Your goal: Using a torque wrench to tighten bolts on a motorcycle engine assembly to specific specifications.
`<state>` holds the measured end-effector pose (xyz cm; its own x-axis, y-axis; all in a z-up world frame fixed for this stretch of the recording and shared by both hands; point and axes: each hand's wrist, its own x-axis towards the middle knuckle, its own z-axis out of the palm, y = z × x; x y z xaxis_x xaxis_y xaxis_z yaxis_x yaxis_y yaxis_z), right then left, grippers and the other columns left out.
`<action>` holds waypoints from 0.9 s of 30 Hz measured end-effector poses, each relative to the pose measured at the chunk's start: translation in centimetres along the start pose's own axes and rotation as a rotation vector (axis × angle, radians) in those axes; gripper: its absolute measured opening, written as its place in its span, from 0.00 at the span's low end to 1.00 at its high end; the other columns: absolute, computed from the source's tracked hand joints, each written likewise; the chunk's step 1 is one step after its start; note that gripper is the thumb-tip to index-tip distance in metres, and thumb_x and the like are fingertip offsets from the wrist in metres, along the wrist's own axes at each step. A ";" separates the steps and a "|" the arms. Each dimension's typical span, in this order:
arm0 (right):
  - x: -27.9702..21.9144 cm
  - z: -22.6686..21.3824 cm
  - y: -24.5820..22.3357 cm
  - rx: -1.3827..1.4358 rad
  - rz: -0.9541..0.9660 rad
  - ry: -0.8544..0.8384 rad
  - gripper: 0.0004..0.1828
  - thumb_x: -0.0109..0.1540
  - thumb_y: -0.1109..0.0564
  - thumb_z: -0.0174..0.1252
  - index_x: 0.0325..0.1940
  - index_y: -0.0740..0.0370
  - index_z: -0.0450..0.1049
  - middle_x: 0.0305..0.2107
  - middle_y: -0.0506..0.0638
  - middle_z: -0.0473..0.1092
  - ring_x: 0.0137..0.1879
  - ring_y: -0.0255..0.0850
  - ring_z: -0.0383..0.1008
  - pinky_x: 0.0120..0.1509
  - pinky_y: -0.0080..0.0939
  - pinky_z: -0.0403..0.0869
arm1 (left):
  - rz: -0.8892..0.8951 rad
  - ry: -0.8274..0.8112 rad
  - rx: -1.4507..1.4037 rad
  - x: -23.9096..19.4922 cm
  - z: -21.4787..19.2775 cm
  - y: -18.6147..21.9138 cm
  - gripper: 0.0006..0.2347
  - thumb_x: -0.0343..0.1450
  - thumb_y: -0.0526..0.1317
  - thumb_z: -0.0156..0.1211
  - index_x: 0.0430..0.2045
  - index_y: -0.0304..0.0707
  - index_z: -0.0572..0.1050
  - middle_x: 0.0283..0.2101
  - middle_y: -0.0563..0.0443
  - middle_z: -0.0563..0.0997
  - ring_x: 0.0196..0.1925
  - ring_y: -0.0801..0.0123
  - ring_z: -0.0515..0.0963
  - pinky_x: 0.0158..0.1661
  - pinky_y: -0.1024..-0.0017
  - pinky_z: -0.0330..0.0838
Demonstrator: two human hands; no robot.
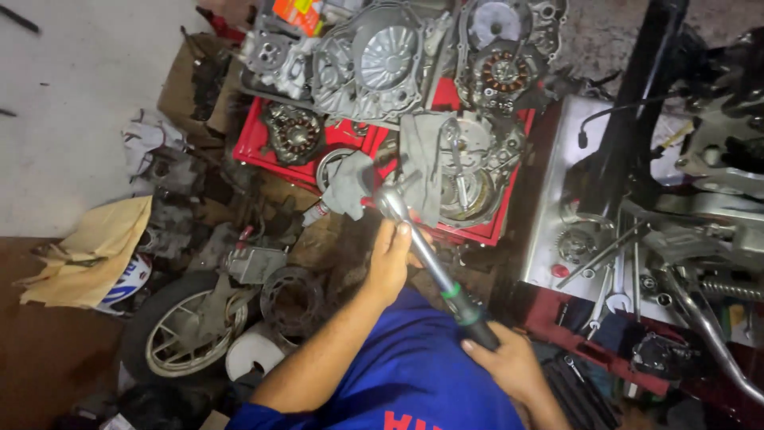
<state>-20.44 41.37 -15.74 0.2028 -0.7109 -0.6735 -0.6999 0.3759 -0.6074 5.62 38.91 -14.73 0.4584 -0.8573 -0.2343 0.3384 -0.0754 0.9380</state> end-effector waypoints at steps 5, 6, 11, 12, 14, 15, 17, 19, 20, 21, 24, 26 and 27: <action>2.7 3.4 -4.8 0.111 -0.085 -0.024 0.09 0.55 0.51 0.73 0.34 0.55 0.81 0.15 0.46 0.69 0.21 0.32 0.64 0.28 0.35 0.65 | -0.122 -0.102 0.188 0.9 -1.0 0.8 0.25 0.74 0.57 0.41 0.54 0.36 0.71 0.41 0.44 0.85 0.38 0.68 0.83 0.33 0.75 0.74; 3.2 4.0 -5.3 0.114 -0.081 -0.005 0.09 0.55 0.51 0.73 0.34 0.55 0.81 0.15 0.46 0.69 0.21 0.32 0.64 0.28 0.35 0.65 | -0.120 -0.121 0.183 1.9 -1.3 2.1 0.25 0.74 0.57 0.41 0.54 0.36 0.71 0.41 0.44 0.85 0.38 0.68 0.83 0.33 0.75 0.74; 7.0 5.1 -9.4 0.292 -0.095 0.124 0.14 0.60 0.53 0.65 0.24 0.57 0.71 0.08 0.49 0.69 0.16 0.35 0.64 0.25 0.37 0.66 | 0.279 -0.206 0.763 10.0 -4.1 1.4 0.15 0.74 0.45 0.51 0.51 0.38 0.76 0.50 0.46 0.82 0.48 0.59 0.82 0.50 0.67 0.75; 7.9 4.7 -11.1 0.295 -0.088 0.141 0.14 0.60 0.53 0.65 0.24 0.57 0.71 0.08 0.49 0.69 0.16 0.35 0.64 0.25 0.37 0.66 | 0.281 -0.224 0.755 12.3 -4.4 0.7 0.15 0.74 0.45 0.51 0.51 0.38 0.76 0.50 0.46 0.82 0.48 0.59 0.82 0.50 0.67 0.75; 9.3 4.0 -14.1 0.314 -0.021 0.192 0.15 0.62 0.50 0.63 0.26 0.59 0.70 0.08 0.52 0.69 0.16 0.37 0.65 0.28 0.38 0.67 | 0.378 -0.247 1.124 16.4 -5.0 -0.7 0.19 0.72 0.46 0.54 0.58 0.42 0.70 0.59 0.43 0.75 0.57 0.43 0.74 0.54 0.51 0.69; 10.5 3.7 -15.8 0.318 -0.007 0.207 0.15 0.62 0.50 0.63 0.26 0.59 0.70 0.08 0.52 0.69 0.16 0.37 0.65 0.28 0.38 0.67 | 0.377 -0.266 1.116 17.9 -4.8 -1.3 0.19 0.72 0.46 0.54 0.58 0.42 0.70 0.59 0.43 0.75 0.57 0.43 0.74 0.54 0.51 0.69; 12.7 2.9 -18.8 0.288 -0.009 0.245 0.13 0.62 0.51 0.59 0.28 0.60 0.71 0.10 0.51 0.68 0.15 0.39 0.68 0.26 0.39 0.68 | 0.340 -0.301 1.264 20.6 -4.1 -2.5 0.28 0.70 0.46 0.59 0.67 0.39 0.62 0.64 0.39 0.70 0.58 0.40 0.72 0.55 0.49 0.69; 14.9 1.7 -21.7 0.154 0.073 0.244 0.15 0.62 0.43 0.59 0.33 0.57 0.74 0.11 0.50 0.71 0.22 0.41 0.75 0.33 0.42 0.72 | 0.345 -0.317 1.309 22.3 -3.7 -4.1 0.26 0.71 0.46 0.59 0.65 0.42 0.65 0.61 0.42 0.72 0.57 0.46 0.74 0.52 0.52 0.73; 15.9 1.2 -22.9 0.021 0.143 0.227 0.20 0.61 0.36 0.60 0.38 0.54 0.78 0.11 0.50 0.75 0.29 0.44 0.83 0.40 0.45 0.77 | 0.354 -0.317 1.362 22.8 -3.6 -4.8 0.23 0.72 0.46 0.58 0.64 0.44 0.67 0.59 0.45 0.73 0.56 0.51 0.76 0.48 0.54 0.77; 16.9 1.2 -23.6 0.036 0.164 0.240 0.20 0.61 0.36 0.60 0.38 0.54 0.78 0.11 0.50 0.75 0.29 0.44 0.83 0.40 0.45 0.77 | 0.358 -0.348 1.361 23.4 -4.3 -6.2 0.23 0.72 0.46 0.58 0.64 0.44 0.67 0.59 0.45 0.73 0.56 0.51 0.76 0.48 0.54 0.77; 20.4 1.4 -24.4 -0.063 0.161 0.291 0.30 0.62 0.33 0.58 0.52 0.60 0.79 0.34 0.61 0.81 0.51 0.55 0.81 0.55 0.55 0.77 | 0.871 -0.164 1.611 26.3 -5.7 -9.6 0.05 0.72 0.43 0.54 0.26 0.54 0.74 0.30 0.55 0.73 0.33 0.61 0.76 0.31 0.66 0.72; 23.2 2.1 -23.5 -0.099 -0.065 0.337 0.27 0.59 0.34 0.57 0.52 0.54 0.78 0.42 0.57 0.80 0.51 0.53 0.81 0.50 0.54 0.74 | 0.728 -0.261 1.385 28.3 -7.3 -11.3 0.11 0.73 0.41 0.52 0.45 0.42 0.79 0.45 0.48 0.83 0.50 0.57 0.80 0.53 0.65 0.71; 23.0 1.1 -24.0 -0.088 -0.034 0.387 0.27 0.59 0.34 0.57 0.52 0.54 0.78 0.42 0.57 0.80 0.51 0.53 0.81 0.50 0.54 0.74 | 0.758 -0.309 1.350 27.8 -5.5 -10.0 0.11 0.73 0.41 0.52 0.45 0.42 0.79 0.45 0.48 0.83 0.50 0.57 0.80 0.53 0.65 0.71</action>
